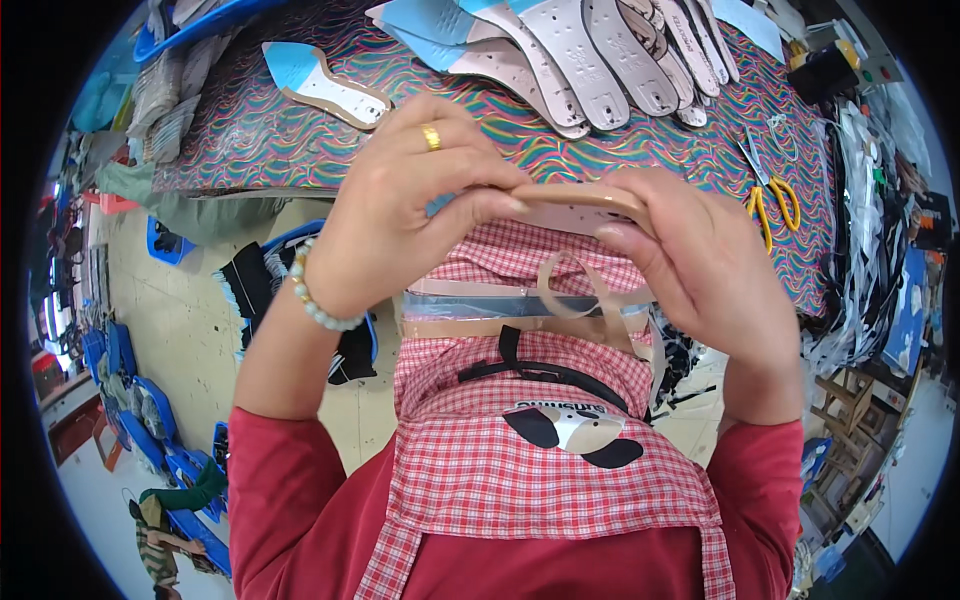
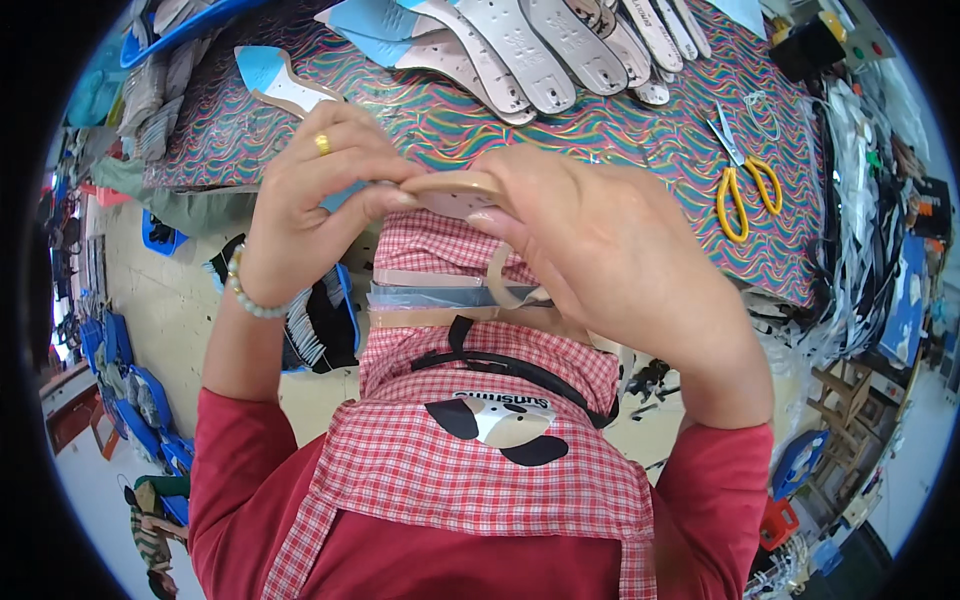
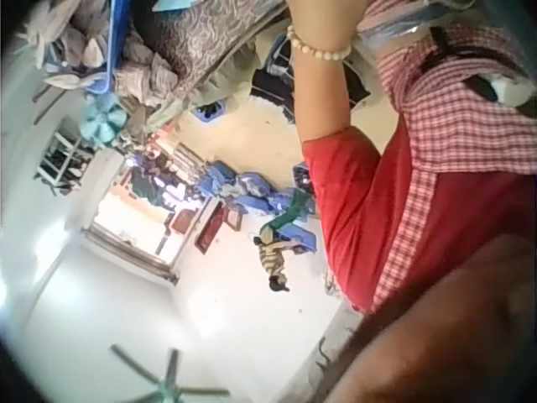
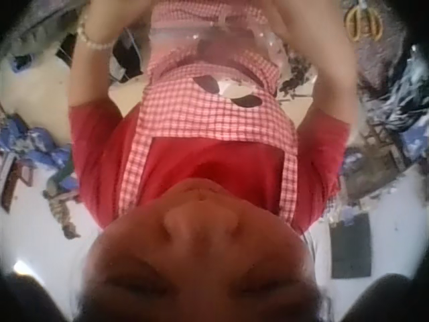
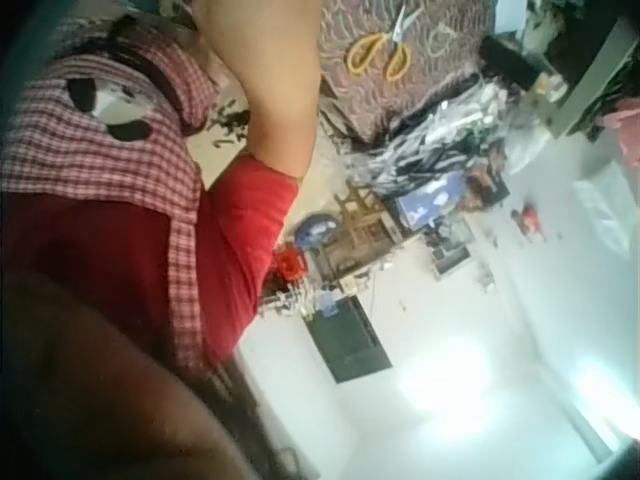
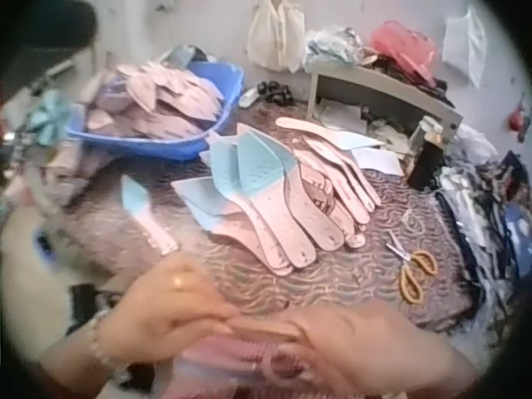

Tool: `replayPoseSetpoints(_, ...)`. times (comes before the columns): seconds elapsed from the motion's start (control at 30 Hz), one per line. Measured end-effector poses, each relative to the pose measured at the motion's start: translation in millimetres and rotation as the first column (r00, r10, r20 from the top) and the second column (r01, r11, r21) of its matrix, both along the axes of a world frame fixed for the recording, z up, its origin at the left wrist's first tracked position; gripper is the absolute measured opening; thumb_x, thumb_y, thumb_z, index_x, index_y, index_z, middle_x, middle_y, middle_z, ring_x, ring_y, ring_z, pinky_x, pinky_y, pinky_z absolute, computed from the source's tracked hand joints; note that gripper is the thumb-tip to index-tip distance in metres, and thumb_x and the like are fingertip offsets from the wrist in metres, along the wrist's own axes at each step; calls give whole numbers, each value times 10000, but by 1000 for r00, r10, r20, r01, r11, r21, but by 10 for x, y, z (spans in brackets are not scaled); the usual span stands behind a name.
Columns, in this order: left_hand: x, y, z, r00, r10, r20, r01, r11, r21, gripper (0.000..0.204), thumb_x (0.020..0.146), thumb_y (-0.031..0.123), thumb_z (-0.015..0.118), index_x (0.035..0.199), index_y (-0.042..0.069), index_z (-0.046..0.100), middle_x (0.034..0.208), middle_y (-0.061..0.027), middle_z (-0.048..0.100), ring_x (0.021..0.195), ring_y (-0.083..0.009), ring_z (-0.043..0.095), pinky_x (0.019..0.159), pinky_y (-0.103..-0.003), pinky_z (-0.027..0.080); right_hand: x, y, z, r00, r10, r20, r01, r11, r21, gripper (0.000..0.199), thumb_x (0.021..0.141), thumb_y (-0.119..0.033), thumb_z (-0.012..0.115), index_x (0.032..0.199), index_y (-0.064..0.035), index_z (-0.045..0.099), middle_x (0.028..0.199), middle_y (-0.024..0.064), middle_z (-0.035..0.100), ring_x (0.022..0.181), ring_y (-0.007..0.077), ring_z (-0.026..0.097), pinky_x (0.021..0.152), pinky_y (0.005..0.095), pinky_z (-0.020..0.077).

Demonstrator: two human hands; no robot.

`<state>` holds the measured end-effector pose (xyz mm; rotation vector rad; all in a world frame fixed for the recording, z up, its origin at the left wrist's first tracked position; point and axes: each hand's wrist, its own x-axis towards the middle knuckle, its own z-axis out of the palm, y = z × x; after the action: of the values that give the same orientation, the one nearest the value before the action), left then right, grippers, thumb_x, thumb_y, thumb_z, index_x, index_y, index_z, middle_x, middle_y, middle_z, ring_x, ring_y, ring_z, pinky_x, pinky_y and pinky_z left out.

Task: The person wraps a beige fabric strip around the edges of a light blue and white insole. They use yellow-handled scissors to trim the excess fabric and secure the wrap. The process is repeated for multiple insoles, with finished units placed on a pile on the table.

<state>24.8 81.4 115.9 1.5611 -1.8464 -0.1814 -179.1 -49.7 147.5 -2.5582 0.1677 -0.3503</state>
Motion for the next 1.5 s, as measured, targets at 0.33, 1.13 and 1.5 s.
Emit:
replayPoseSetpoints(0.33,-470,168,7,346,115,-931,222,954,201,441,869,165,607,1249,-21,484,1104,-192,634,766,-185,639,648,-305,536,18,141,-235,830,-406,382,106,787,607,362,910,-279,610,1148,-7,599,789,-5,537,666,46,455,554,191,344)
replayPoseSetpoints(1.13,-548,-82,-315,177,-96,-980,56,995,-87,431,964,391,490,1175,23,568,1115,-153,601,1053,-264,573,949,-423,447,94,383,-595,916,-260,305,131,913,385,182,809,-108,699,949,-26,618,845,109,611,756,245,618,623,324,502)
replayPoseSetpoints(1.5,-716,64,-413,214,72,-974,-173,984,35,199,974,133,498,1041,-41,567,898,-132,644,849,-220,642,850,-376,510,-56,513,-905,957,-291,22,229,797,559,284,984,-158,454,1150,37,578,1019,135,634,916,183,620,801,269,473)
